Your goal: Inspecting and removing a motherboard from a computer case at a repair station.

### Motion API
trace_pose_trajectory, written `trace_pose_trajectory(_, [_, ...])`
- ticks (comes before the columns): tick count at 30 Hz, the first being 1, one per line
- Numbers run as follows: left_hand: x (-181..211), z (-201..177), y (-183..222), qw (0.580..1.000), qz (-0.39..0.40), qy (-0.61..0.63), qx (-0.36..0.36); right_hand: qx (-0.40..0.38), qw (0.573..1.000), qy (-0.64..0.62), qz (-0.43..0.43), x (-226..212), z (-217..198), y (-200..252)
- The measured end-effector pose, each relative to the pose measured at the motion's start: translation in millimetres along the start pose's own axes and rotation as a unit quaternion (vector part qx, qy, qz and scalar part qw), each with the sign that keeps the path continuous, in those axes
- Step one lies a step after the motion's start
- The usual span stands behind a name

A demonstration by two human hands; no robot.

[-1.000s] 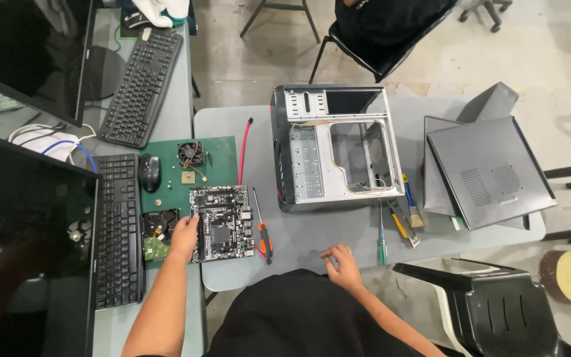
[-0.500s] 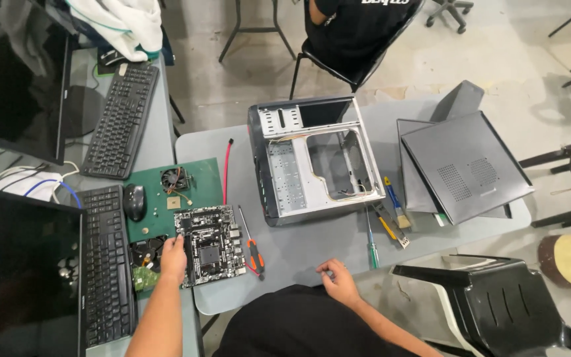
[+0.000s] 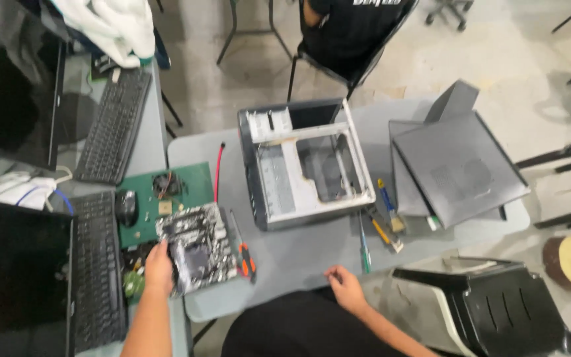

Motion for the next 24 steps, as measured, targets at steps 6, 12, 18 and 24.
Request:
trace_pose_trajectory(6, [-10.7, -11.6, 14.6, 0.998, 0.001, 0.041, 0.044, -0.019, 0.999, -0.019, 0.035, 17.1, -14.2, -3.3])
trace_pose_trajectory(12, [-7.8, -1.5, 48.7, 0.985, -0.042, 0.157, 0.057, -0.151, 0.98, -0.038, -0.12, -31.3, -24.0, -2.2])
trace_pose_trajectory(18, [43.6, 41.0, 152.7, 0.979, -0.106, 0.161, 0.06, -0.327, 0.901, -0.146, -0.245, -146.0, -67.4, 27.3])
trace_pose_trajectory(24, [-27.9, 56.1, 101.4, 0.962, 0.072, 0.261, -0.04, -0.356, 0.852, -0.32, -0.213, -169.2, -57.7, 20.4])
Point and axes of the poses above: each hand's wrist, its own y-axis away from the middle knuckle, its own z-axis out of the palm, x = y × z, the point moved 7 cm from there along -y, towards the middle knuckle, and after that the axes turned 13 degrees about y, right-handed, at the moved point
